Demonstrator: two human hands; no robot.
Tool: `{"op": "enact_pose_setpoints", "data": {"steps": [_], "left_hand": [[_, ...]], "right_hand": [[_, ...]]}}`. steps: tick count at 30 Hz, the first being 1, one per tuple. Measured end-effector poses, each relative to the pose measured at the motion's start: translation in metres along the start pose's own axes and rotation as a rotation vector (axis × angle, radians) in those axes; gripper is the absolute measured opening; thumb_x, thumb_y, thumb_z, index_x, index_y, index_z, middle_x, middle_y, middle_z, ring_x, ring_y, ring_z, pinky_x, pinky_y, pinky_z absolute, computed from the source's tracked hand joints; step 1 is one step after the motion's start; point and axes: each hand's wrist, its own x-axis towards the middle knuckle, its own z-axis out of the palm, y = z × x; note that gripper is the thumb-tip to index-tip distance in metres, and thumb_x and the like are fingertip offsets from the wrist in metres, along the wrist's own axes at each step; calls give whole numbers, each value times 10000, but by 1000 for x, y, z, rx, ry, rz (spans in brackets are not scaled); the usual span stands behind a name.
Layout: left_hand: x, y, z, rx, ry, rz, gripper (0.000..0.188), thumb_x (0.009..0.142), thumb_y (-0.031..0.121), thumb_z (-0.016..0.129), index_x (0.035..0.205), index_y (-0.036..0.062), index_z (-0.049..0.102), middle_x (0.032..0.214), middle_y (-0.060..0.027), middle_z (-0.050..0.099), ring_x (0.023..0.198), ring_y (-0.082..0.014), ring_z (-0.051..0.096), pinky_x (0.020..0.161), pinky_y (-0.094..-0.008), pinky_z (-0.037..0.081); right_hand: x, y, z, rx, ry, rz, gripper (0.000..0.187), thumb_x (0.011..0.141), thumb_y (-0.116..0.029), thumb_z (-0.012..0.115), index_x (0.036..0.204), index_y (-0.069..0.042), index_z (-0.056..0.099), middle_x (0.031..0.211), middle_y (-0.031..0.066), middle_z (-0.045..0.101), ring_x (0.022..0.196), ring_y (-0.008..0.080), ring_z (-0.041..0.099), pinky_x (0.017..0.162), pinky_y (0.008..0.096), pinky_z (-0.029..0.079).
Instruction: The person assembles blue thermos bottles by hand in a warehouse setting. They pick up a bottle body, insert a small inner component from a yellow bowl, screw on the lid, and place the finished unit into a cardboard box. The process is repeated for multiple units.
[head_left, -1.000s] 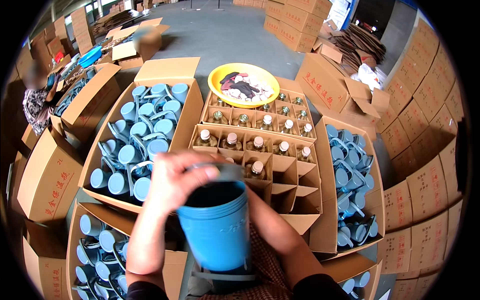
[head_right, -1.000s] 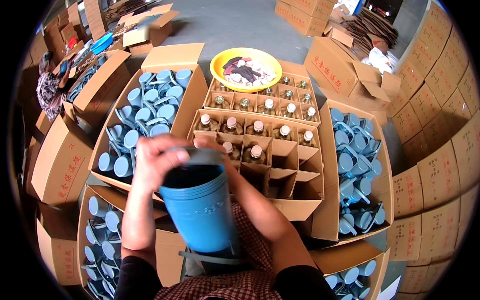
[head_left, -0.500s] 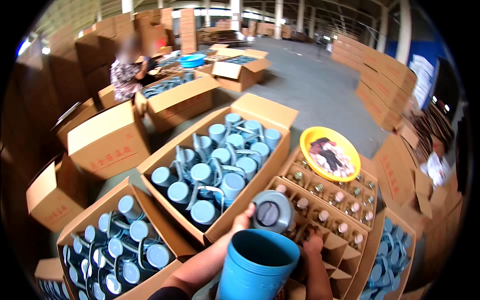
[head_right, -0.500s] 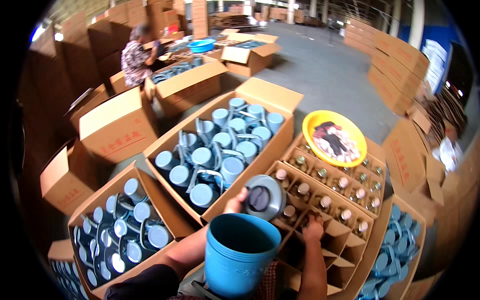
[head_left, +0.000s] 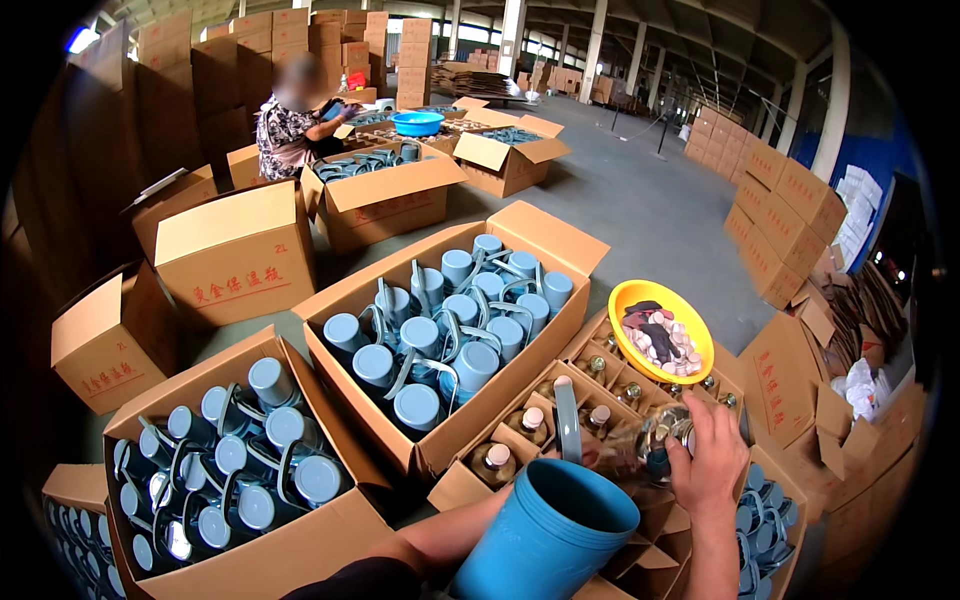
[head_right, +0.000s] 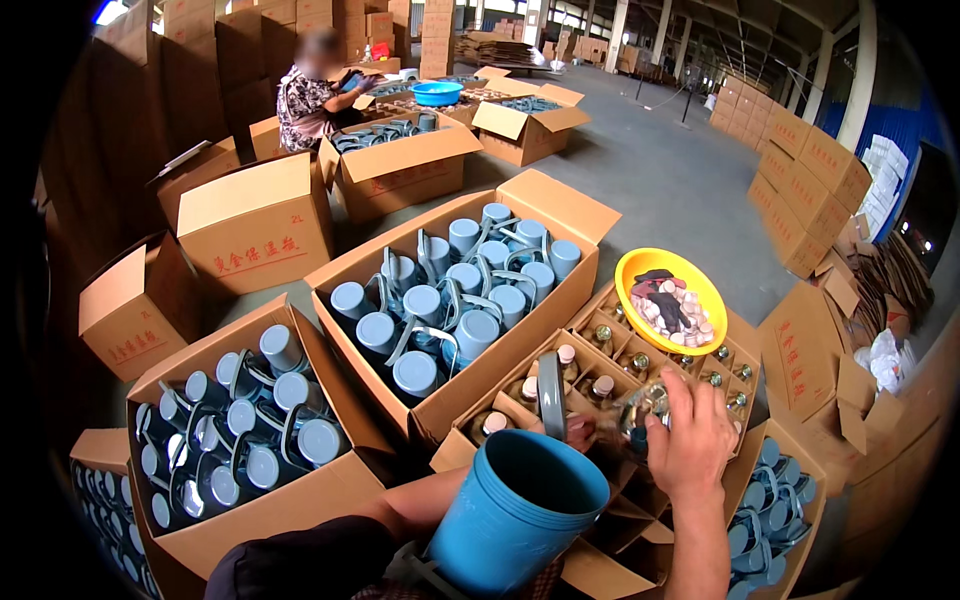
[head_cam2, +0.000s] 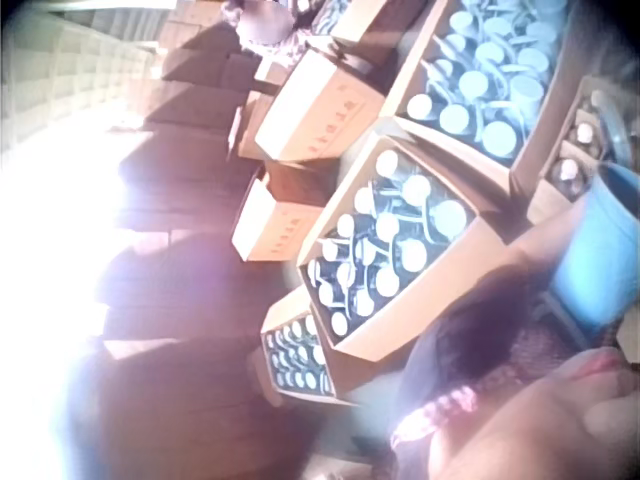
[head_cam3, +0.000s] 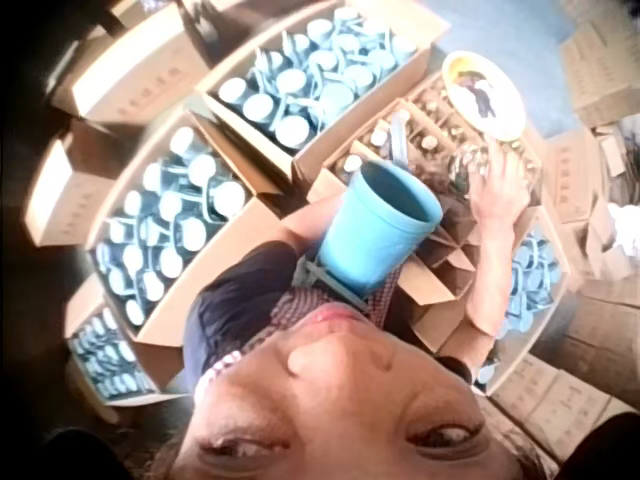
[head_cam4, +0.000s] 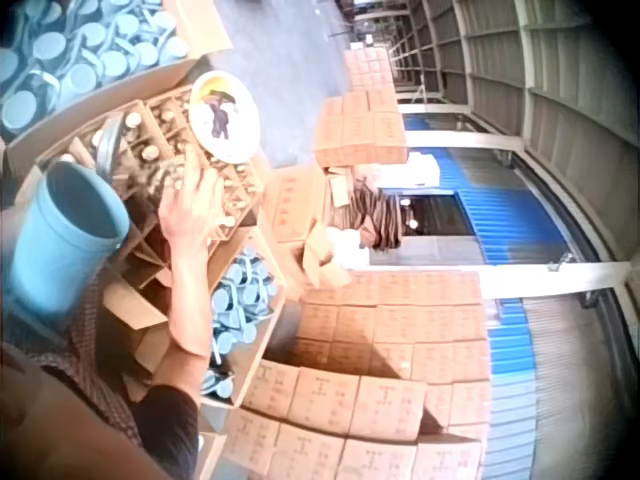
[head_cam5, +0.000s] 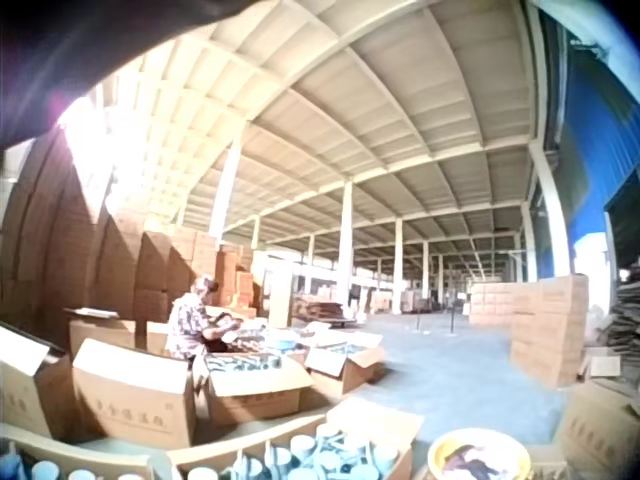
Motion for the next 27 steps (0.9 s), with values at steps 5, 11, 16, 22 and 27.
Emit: {"op": "enact_pose_setpoints", "data": {"steps": [5,11,16,22,27], "left_hand": [[17,46,74,-92,70,329,553,897,485,506,1271,78,508,1177,-168,582,1035,-316,583,904,-454,476],[-11,73,165,127,-243,346,394,928,355,514,1213,85,557,1164,-100,608,1021,-203,588,942,-379,452],[-22,50,146,384,-559,328,679,859,282,600,1393,-13,303,1450,-133,320,1296,-168,352,1092,-317,252],[-52,47,119,415,-850,433,343,829,318,668,994,34,570,1440,-177,333,1397,-232,188,1089,-422,242],[-77,56,125,394,-555,305,115,861,161,609,872,47,619,1213,-161,574,1235,-284,463,1012,-418,391]], "right_hand": [[18,-50,-39,306,-185,-291,492,599,-175,738,1076,-109,637,1021,105,590,975,301,559,778,389,472],[19,10,-47,921,229,175,712,746,-499,655,1246,-9,523,1302,147,507,1231,293,442,1041,417,300],[1,38,-14,1553,334,396,828,853,-560,504,1407,3,255,1400,156,381,1278,276,387,1077,394,286],[-33,0,-20,1741,-259,294,672,649,-152,683,1241,83,470,1247,214,524,1174,327,505,1002,447,395],[-36,-9,-10,1729,-784,128,581,612,-45,707,1153,109,562,1263,228,526,1214,333,477,1038,408,343]]}}
